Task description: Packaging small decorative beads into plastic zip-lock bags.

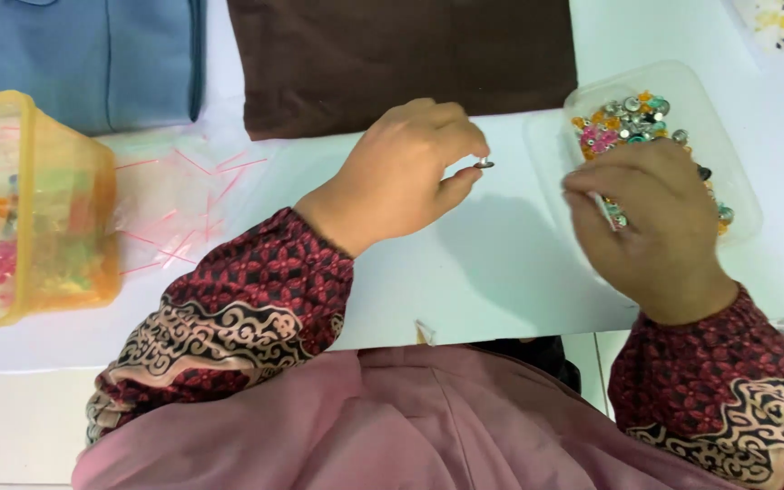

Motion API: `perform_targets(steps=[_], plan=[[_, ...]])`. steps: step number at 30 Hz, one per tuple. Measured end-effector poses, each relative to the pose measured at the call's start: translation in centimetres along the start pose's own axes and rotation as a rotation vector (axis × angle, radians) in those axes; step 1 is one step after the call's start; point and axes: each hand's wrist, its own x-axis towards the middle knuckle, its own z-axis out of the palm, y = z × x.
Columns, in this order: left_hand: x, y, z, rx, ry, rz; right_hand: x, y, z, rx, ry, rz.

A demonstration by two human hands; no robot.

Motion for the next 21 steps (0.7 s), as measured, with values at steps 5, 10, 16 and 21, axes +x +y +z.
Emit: perform_targets(steps=[5, 10, 16, 21], plan=[[-5.3, -3.9, -1.5, 0.086, 0.007, -0.102, 5.2, -2.9, 7.3, 0.201, -0.222, -0.111], [-9.2, -7.5, 0.8, -0.042, 0.085, -0.114, 7.0, -2.6, 13.6, 0.366, -0.21, 0.04], [-9.9, -8.1, 1.1, -0.058, 0.122, -0.098, 5.8, -1.3, 14.7, 0.254, -0.395, -0.007], [-10.3, -7.9, 1.7, -0.038, 0.095, -0.095, 5.6, -0.9, 14.1, 0.225, -0.516, -0.059]])
